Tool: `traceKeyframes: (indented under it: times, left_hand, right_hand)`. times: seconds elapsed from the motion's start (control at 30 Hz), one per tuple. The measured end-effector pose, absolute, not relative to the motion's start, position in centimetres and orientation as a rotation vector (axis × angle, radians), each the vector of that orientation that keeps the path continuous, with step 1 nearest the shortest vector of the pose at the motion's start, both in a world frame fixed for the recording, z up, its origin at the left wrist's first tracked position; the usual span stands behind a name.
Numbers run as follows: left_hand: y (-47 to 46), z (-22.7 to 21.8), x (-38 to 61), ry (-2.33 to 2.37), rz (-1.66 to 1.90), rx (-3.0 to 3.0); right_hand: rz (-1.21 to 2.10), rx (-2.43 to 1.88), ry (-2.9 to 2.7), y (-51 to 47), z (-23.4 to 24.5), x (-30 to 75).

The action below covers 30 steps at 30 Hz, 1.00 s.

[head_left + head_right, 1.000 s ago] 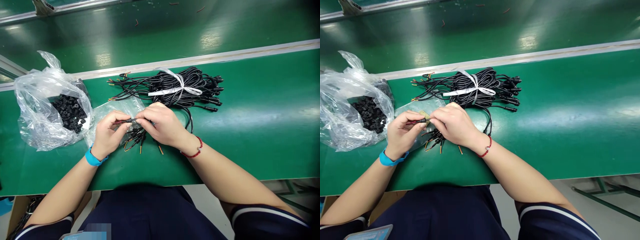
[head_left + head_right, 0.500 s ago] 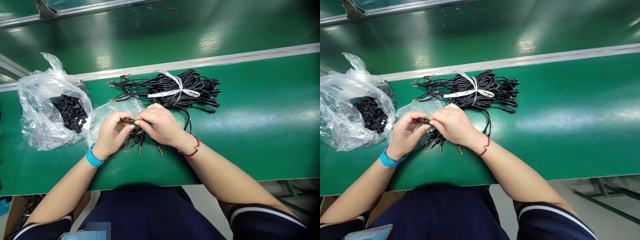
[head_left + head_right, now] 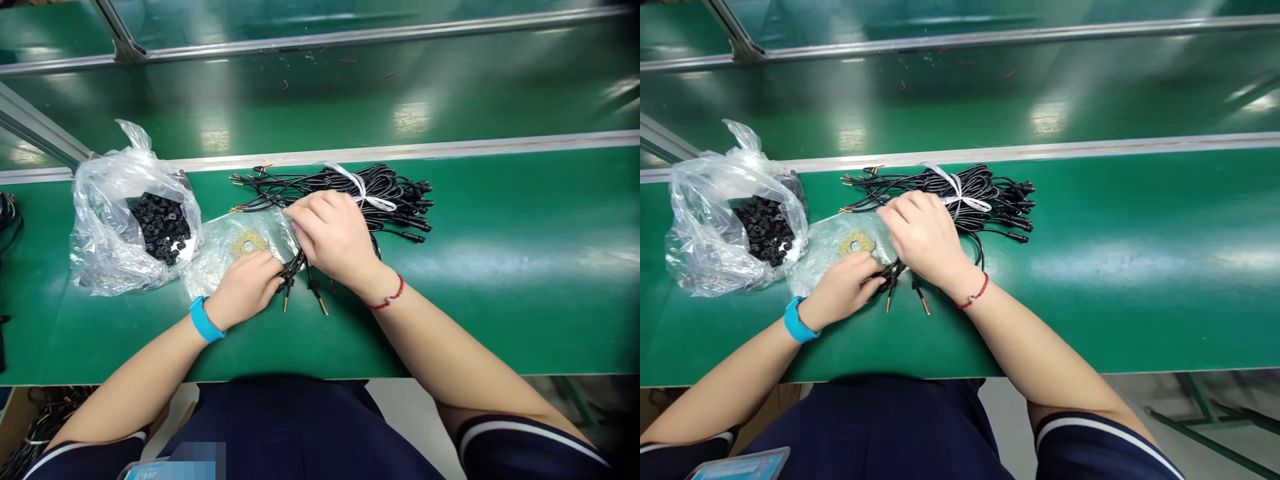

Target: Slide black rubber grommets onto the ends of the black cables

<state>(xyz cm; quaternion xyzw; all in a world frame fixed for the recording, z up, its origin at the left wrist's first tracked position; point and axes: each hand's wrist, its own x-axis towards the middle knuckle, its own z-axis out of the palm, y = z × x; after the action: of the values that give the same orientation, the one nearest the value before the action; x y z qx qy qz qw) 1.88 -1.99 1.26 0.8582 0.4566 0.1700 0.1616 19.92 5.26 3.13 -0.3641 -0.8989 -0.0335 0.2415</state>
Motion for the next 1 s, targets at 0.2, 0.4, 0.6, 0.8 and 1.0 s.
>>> traceKeyframes:
  times: [0.2, 0.4, 0.6, 0.8, 1.0]
  left_hand:
    - [-2.0, 1.2, 1.5, 1.241, 0.345, 2.458]
    - [-0.1, 5.2, -6.7, 1.822, 0.673, 2.178]
    - [0.5, 5.4, -12.3, 2.266, 0.130, 1.913]
    - [0.6, 3.4, -10.7, 2.169, -0.185, 2.100]
    - [0.1, 2.2, -10.1, 2.216, -0.069, 2.337]
  right_hand:
    - [-0.308, -1.279, -2.800, 7.3, 3.2, 17.8]
    - [-0.180, -1.123, -2.858, 6.9, 3.8, 18.3]
    - [0.022, -1.057, -2.819, 5.9, 3.2, 17.7]
    - [0.202, -1.104, -2.754, 5.2, 2.4, 16.5]
    - [0.471, -1.043, -2.764, 4.0, 2.8, 15.8]
